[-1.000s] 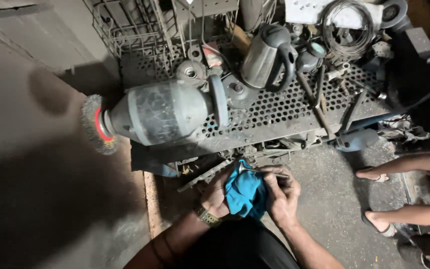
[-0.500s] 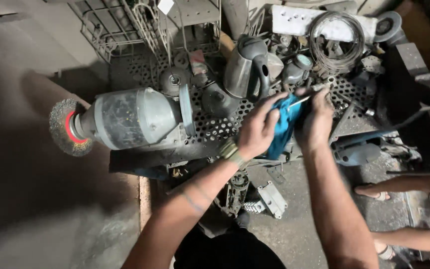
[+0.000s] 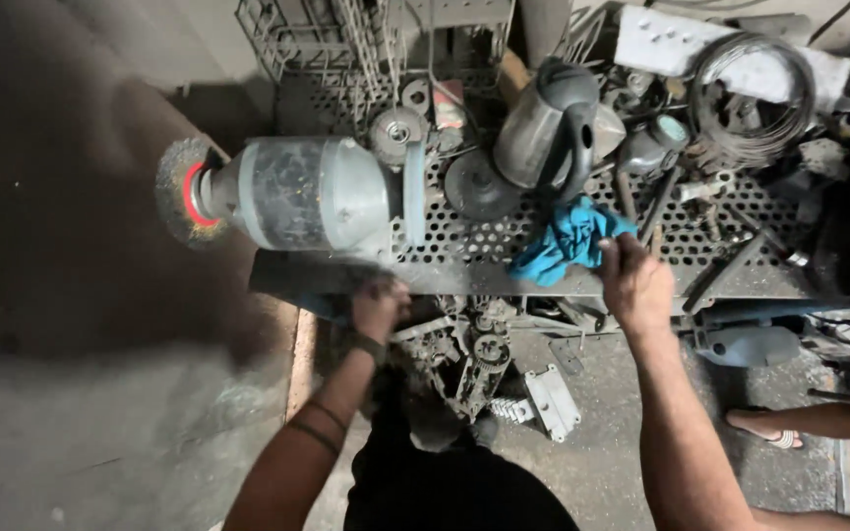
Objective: The person works on a cylinder head with camshafts clamped at a workbench, using a cordless impact driver on its bolts and checking clearances with a feeler gauge. They carry a small metal part to a bench grinder and grind it with sparks, then return and wipe parts and the work surface with a blue cloth.
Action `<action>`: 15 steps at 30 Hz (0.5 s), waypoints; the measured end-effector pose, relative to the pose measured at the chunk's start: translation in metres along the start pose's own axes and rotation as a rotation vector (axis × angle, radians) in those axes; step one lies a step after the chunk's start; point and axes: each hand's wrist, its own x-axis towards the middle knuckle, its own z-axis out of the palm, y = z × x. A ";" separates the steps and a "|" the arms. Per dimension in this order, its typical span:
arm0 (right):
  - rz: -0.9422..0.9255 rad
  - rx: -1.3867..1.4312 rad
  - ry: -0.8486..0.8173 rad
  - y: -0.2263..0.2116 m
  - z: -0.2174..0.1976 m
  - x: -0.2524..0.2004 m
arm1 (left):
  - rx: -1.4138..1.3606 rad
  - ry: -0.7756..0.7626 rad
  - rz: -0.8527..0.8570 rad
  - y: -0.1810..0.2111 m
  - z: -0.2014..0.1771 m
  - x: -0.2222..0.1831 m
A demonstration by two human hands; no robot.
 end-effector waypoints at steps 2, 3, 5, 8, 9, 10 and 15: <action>0.007 0.302 -0.171 -0.034 0.003 -0.025 | -0.142 0.047 -0.065 0.027 -0.026 0.023; 0.014 0.607 -0.334 -0.051 0.003 -0.035 | -0.282 0.091 -0.122 0.044 -0.038 0.038; -0.303 0.283 -0.558 -0.055 0.068 -0.065 | -0.348 -0.028 -0.225 0.041 -0.065 0.075; -0.674 0.087 -0.708 -0.047 0.168 -0.116 | -0.224 -0.171 -0.267 0.039 -0.084 0.047; -0.744 0.224 -0.613 -0.041 0.203 -0.127 | -0.050 -0.209 -0.179 0.043 -0.081 0.032; -0.740 0.220 -0.606 -0.075 0.164 -0.125 | -0.049 -0.217 -0.174 0.072 -0.064 0.008; 0.298 1.648 -1.053 -0.194 0.062 -0.096 | 0.163 -0.399 0.266 0.124 -0.023 -0.043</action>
